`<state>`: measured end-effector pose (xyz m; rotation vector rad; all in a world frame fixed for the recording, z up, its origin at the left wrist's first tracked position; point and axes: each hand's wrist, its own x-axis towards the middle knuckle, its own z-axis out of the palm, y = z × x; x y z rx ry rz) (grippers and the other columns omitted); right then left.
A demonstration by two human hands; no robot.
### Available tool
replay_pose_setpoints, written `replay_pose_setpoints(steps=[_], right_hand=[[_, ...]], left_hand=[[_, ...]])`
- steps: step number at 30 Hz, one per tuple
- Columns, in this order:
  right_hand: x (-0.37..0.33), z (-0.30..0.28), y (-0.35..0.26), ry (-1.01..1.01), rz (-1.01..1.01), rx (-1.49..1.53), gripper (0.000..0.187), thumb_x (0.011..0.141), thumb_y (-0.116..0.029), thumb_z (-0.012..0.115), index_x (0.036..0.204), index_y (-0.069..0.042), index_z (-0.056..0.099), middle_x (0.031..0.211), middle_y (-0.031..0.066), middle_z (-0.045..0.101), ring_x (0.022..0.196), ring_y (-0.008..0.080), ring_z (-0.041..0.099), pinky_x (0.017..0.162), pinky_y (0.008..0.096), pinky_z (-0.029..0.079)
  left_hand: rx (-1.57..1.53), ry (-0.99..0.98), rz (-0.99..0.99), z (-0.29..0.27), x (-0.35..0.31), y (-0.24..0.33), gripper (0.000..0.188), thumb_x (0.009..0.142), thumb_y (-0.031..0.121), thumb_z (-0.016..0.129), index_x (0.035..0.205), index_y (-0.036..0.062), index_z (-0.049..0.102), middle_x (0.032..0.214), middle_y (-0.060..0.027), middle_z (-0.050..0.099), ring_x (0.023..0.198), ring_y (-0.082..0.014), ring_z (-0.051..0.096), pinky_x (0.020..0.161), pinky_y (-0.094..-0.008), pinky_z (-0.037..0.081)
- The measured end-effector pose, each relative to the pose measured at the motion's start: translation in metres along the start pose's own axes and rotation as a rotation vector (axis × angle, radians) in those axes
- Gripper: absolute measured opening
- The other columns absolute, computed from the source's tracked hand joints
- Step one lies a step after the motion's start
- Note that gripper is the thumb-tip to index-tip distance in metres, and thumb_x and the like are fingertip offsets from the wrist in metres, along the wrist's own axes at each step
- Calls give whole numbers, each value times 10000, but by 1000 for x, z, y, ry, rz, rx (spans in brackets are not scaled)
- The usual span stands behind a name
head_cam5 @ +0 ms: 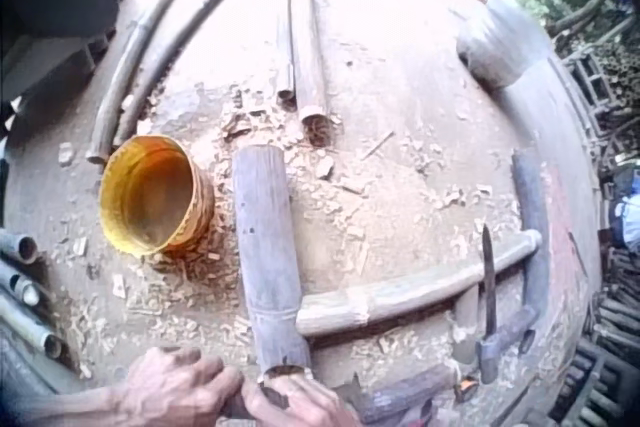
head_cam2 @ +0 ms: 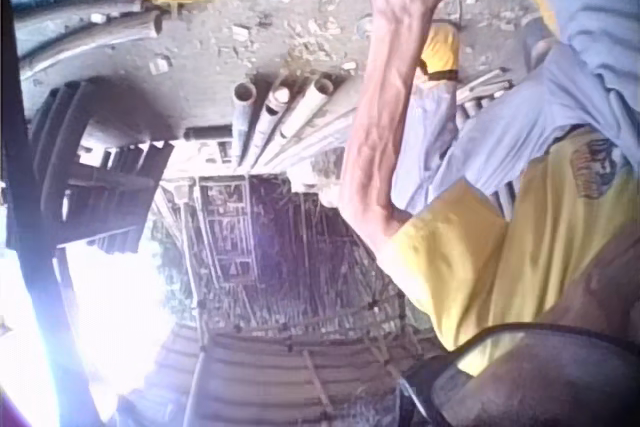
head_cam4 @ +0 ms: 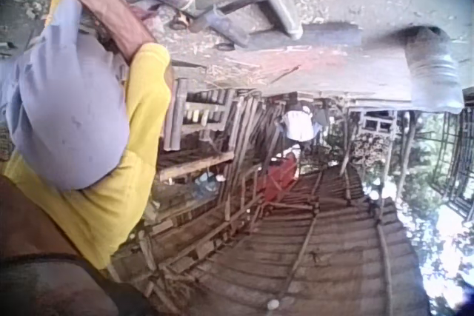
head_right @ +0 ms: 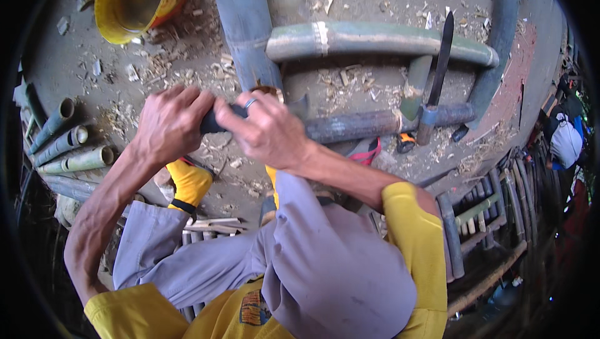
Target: The person measures a bamboo pole with a tape measure, fits it into a frame, and uses a machete with a mallet to carve a hole in a pole before filing the surface.
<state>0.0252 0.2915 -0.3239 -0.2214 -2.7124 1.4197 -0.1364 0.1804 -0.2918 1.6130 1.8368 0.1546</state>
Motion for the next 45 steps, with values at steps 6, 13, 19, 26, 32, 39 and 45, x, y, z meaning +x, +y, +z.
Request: replay_pose_setpoints(steps=[6,13,19,26,32,39,45], right_hand=[[14,62,-25,57,242,244,491,695,-32,653,1151,-41,473,905,196,525,797,364,583,692,409,502],[-3,53,-9,-517,14,209,372,801,-64,527,1155,-111,424,835,228,575,742,391,630,595,463,532],[-10,12,21,-1251,-467,66,274,814,-121,498,1082,-140,442,698,145,585,634,307,635,457,407,489],[-5,40,6,-1180,-496,-92,197,820,-152,502,1015,-157,522,556,47,569,502,249,612,369,378,449],[37,39,-7,-845,-111,-43,335,811,-62,487,1128,-166,481,857,174,588,850,335,609,743,457,498],[26,40,4,63,9,79,434,730,-23,558,1154,-74,481,786,156,576,775,325,617,703,413,514],[23,16,13,222,201,250,393,745,-8,573,1123,-32,469,789,202,598,754,346,634,642,387,536]], left_hand=[[124,-262,57,-17,-6,-45,204,624,86,625,815,49,564,723,-90,591,698,-274,622,573,-383,508],[-213,-215,-437,45,-63,-2,205,586,112,631,787,91,604,688,-150,636,612,-325,635,584,-418,522],[-753,50,-958,151,-71,142,435,637,191,731,1019,15,620,695,-194,645,661,-348,656,624,-400,542],[-966,348,-1040,168,-80,142,383,605,125,706,962,1,645,723,-201,655,637,-321,662,621,-384,530],[-504,155,-678,98,-86,16,393,588,129,710,971,52,666,717,-170,670,627,-283,668,652,-378,548],[70,-120,-211,-15,-4,-28,230,571,66,621,799,85,600,718,-92,636,621,-285,637,540,-394,508],[382,-224,67,-64,79,3,70,604,145,700,643,105,658,649,-88,636,608,-248,636,505,-343,488]])
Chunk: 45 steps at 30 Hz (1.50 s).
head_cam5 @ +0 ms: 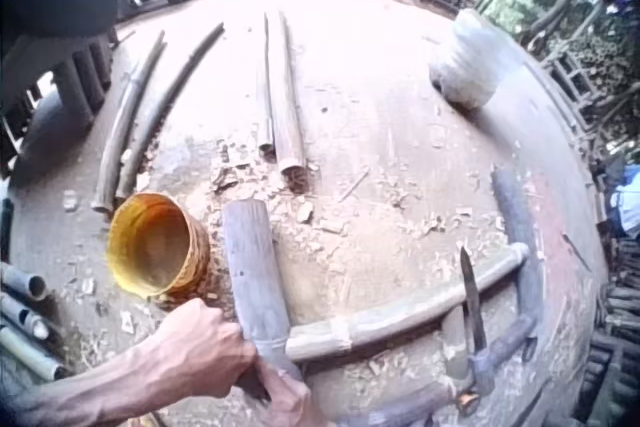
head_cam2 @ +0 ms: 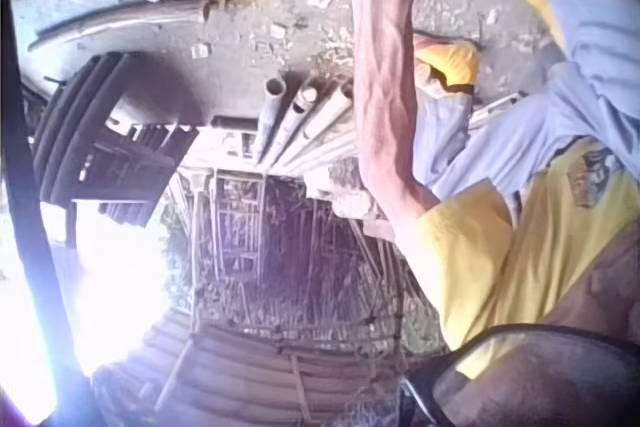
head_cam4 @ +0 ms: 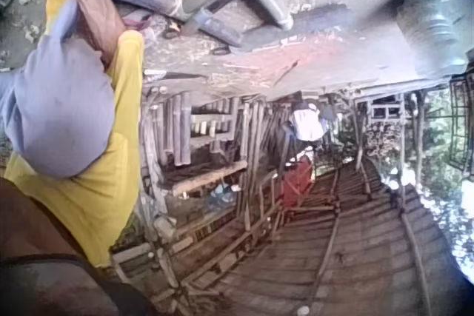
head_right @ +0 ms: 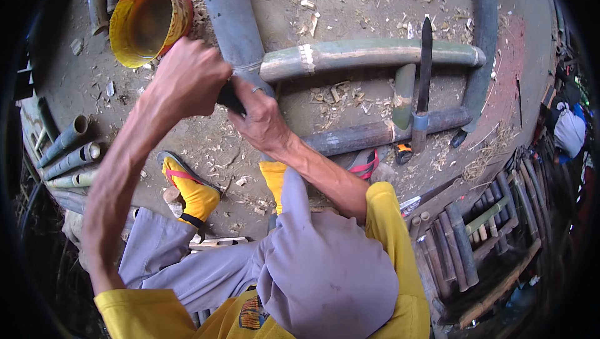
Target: The person measures a bamboo pole with a tape measure, fits it into a frame, and uses a machete with a mallet to carve a hole in a pole before filing the surface.
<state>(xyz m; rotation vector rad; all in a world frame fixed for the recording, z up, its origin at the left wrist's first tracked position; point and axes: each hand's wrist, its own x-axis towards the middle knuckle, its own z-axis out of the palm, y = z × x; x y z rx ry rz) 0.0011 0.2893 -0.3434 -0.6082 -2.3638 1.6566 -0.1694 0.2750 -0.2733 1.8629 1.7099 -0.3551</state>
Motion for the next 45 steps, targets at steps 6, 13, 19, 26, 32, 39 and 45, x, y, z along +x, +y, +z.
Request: replay_pose_setpoints(steps=[6,13,19,26,32,39,45], right_hand=[[4,30,-17,-1138,-298,-321,247,765,-84,549,1011,-89,525,690,156,605,678,328,644,551,436,535],[11,19,-16,-470,-98,-147,324,709,4,569,1021,-54,501,794,206,573,792,380,601,690,459,494],[-2,39,-15,-134,178,94,453,727,44,582,1132,-8,386,894,245,526,811,441,558,679,486,460],[-17,26,-4,-955,-87,-170,350,796,-56,533,1114,-80,391,697,197,580,650,377,643,474,453,517],[-21,-8,21,-1493,-631,-155,214,815,-127,498,1010,-127,411,621,113,577,566,322,624,396,428,470],[-25,-18,9,-1477,-545,-329,237,824,-157,499,1057,-185,466,646,70,591,604,273,638,377,385,468],[5,20,-14,-1066,-342,-361,259,799,-93,511,1050,-149,479,772,130,602,701,310,638,498,434,509]], left_hand=[[-1251,297,-971,185,-122,128,315,571,122,674,881,66,692,678,-133,661,584,-208,637,646,-359,530],[-631,52,-543,89,-88,12,247,566,119,646,803,63,680,636,-159,635,582,-326,631,606,-406,528],[-129,-73,55,50,-31,-39,124,576,98,619,697,84,643,633,-121,626,613,-276,639,537,-370,502],[-852,-191,-518,137,-106,54,310,579,194,711,867,85,681,722,-153,667,659,-323,655,697,-400,539],[-1325,-37,-1032,138,-90,206,506,673,202,692,1134,15,597,730,-229,650,700,-325,671,686,-400,540],[-1419,276,-1105,153,-83,231,472,625,150,680,1060,-18,611,768,-213,662,680,-259,678,654,-370,525],[-1019,321,-840,155,-123,112,389,590,109,689,974,59,659,701,-165,661,609,-289,659,632,-389,539]])
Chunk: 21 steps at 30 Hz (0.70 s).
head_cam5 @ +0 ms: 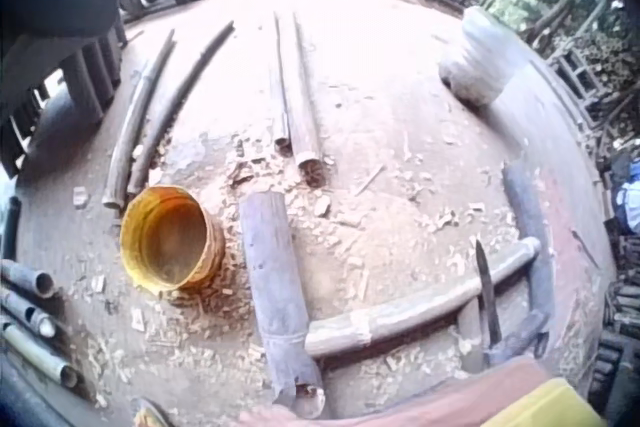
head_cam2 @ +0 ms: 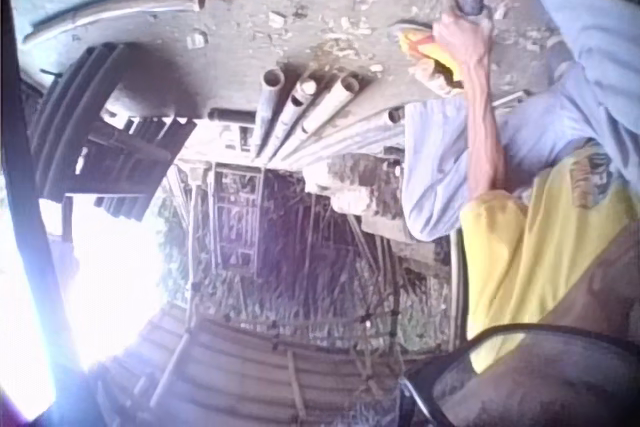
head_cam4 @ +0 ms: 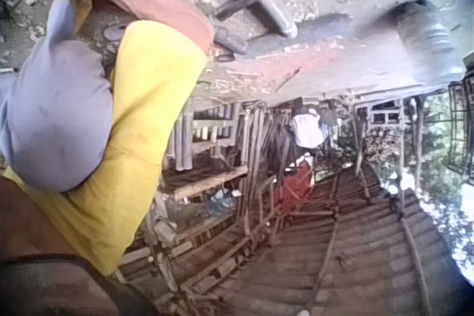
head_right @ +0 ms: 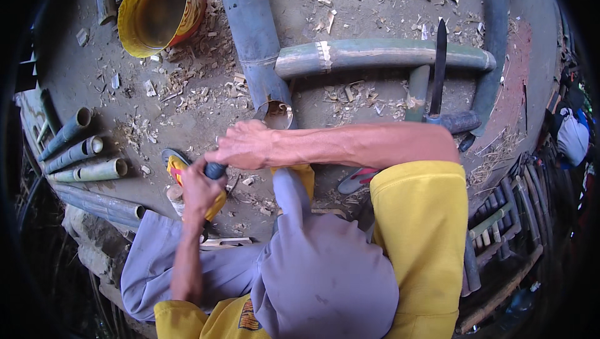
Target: The person measures a bamboo pole with a tape measure, fits it into a frame, and uses a machete with a mallet to carve a hole in a pole before filing the surface.
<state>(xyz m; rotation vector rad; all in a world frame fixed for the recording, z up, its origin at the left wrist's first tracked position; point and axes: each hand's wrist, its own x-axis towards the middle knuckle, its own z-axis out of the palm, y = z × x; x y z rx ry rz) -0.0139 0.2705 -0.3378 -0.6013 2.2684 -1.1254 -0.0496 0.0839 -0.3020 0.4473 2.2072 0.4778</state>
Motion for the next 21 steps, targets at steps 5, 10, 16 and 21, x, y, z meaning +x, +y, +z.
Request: replay_pose_setpoints(steps=[5,10,16,21], right_hand=[[-3,7,5,667,224,123,334,725,-17,568,1047,-74,504,795,160,598,777,330,627,674,416,526],[-20,9,13,1168,449,359,329,726,-24,602,1031,-32,478,736,185,599,726,374,626,632,435,524],[-26,16,6,512,455,130,485,686,-106,673,1143,-92,510,777,149,600,765,334,627,689,407,523],[-85,0,-48,923,218,163,610,703,-140,697,1252,-41,450,977,120,609,1065,244,525,929,398,422]], left_hand=[[681,-251,322,-75,81,67,173,588,91,621,759,70,626,633,-137,631,582,-301,637,548,-409,517],[1099,-406,754,-71,138,165,89,596,135,678,663,77,667,667,-93,646,638,-246,657,548,-342,521],[731,-548,278,-54,109,77,184,590,166,681,720,36,663,669,-149,641,644,-308,647,585,-410,517],[-343,-533,-280,-44,-6,43,275,701,217,697,746,-25,574,536,-59,548,440,-122,523,414,-295,404]])
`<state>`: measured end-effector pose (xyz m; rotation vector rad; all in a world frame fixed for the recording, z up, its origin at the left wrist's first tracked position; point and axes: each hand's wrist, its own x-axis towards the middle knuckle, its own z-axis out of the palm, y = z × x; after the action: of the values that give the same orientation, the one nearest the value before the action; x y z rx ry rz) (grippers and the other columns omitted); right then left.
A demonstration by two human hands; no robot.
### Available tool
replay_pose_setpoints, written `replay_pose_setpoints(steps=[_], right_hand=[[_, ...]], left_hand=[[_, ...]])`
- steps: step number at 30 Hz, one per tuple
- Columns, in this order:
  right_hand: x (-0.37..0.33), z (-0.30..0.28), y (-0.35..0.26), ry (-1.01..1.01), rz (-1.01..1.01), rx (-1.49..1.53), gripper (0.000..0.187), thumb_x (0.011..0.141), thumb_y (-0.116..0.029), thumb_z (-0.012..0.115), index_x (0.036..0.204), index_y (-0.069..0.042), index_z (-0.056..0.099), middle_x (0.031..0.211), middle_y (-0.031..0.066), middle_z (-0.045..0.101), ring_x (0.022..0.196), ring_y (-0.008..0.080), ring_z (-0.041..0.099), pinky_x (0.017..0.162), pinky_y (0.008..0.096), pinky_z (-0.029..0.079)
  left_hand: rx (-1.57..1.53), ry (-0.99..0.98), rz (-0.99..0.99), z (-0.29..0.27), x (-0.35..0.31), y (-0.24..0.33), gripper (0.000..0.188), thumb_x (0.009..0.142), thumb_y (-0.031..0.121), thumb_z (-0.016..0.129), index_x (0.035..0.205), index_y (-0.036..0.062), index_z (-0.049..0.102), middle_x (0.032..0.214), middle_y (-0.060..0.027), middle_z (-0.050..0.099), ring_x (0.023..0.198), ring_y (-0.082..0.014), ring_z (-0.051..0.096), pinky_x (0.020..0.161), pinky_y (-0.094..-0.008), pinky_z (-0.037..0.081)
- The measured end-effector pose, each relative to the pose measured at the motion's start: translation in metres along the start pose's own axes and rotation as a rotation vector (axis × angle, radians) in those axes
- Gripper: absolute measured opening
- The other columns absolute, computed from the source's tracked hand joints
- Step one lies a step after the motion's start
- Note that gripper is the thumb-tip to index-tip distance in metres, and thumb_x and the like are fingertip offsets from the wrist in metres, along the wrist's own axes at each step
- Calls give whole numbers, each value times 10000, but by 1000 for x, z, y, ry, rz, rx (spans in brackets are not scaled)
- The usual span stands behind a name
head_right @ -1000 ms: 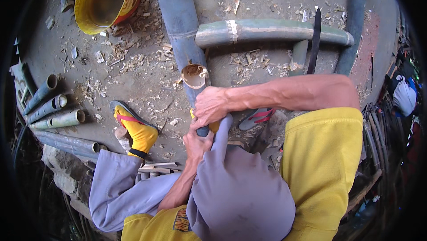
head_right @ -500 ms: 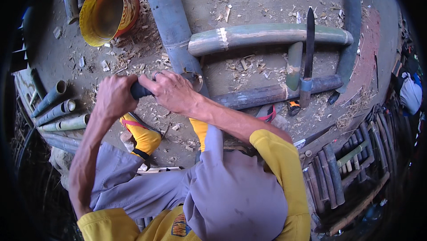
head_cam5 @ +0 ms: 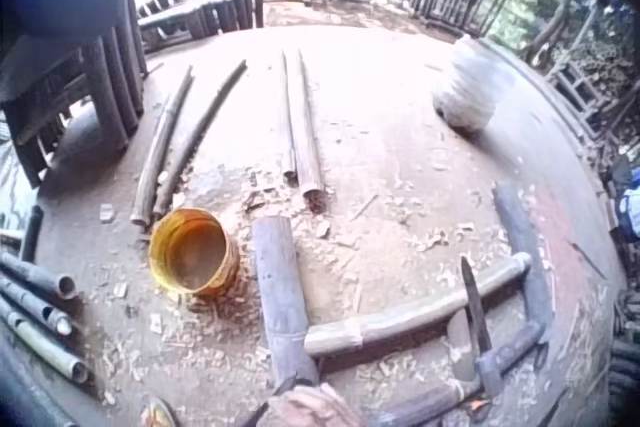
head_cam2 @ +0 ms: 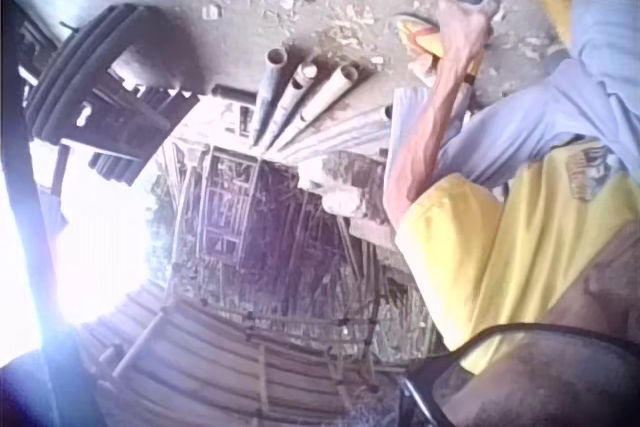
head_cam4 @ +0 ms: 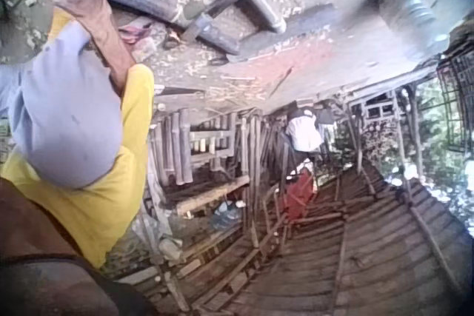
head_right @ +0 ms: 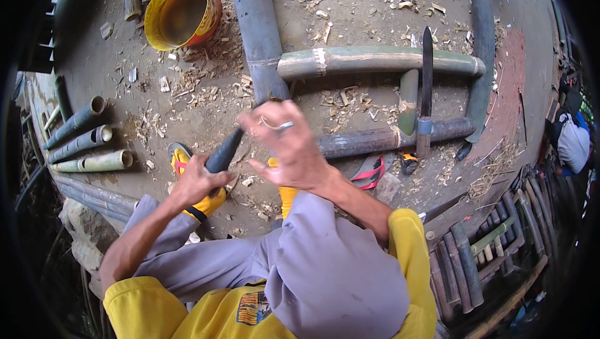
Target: The person measures a bamboo pole with a tape measure, fits it into a frame, and uses a machete with a mallet to carve a hole in a pole before filing the surface.
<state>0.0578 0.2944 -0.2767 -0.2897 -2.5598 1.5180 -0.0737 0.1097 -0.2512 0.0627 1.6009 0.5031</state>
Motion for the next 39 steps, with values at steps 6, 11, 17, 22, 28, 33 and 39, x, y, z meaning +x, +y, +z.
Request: replay_pose_setpoints(steps=[6,11,17,22,28,33,39], right_hand=[[-58,-17,5,111,769,577,565,761,-122,621,1270,1,408,1026,178,587,991,264,590,859,358,456],[-116,4,22,24,544,25,572,690,-51,590,1249,-105,483,1067,184,587,902,385,582,786,432,485],[-67,-48,53,-145,511,-525,428,611,-116,707,1018,-137,577,804,98,586,741,296,599,634,421,489],[25,-88,50,-496,28,-926,272,664,-188,688,913,-147,587,778,31,587,728,204,599,625,346,458],[86,-57,38,-578,-411,-1081,145,710,-188,608,836,-119,583,788,18,593,712,188,569,593,324,409],[-42,-50,47,-130,454,-574,395,608,-124,701,994,-119,619,831,99,601,785,303,598,691,421,464],[-23,-59,16,-233,707,-652,307,608,-132,702,898,-106,605,764,110,617,738,341,613,649,435,468]], left_hand=[[213,169,760,93,19,18,790,684,390,762,1241,-63,430,1018,-206,565,889,-303,583,846,-413,470],[-617,-243,27,100,89,20,603,768,324,697,1170,-72,485,1067,-182,585,854,-212,602,733,-321,533],[-707,-129,205,118,122,50,239,876,154,533,954,-64,590,930,-156,627,761,-220,634,584,-262,530],[-1516,-268,259,115,118,54,271,894,132,522,1112,-29,523,1154,-186,555,1085,-265,556,853,-350,541],[-2154,-591,380,117,133,18,232,929,132,497,1119,1,527,1193,-128,545,1112,-230,540,951,-356,491],[-1170,-266,15,97,129,57,257,872,153,529,949,-88,575,964,-214,616,861,-266,643,746,-329,572],[-1112,-346,-31,94,128,56,285,868,139,493,938,-127,566,977,-247,595,820,-277,648,761,-329,567]])
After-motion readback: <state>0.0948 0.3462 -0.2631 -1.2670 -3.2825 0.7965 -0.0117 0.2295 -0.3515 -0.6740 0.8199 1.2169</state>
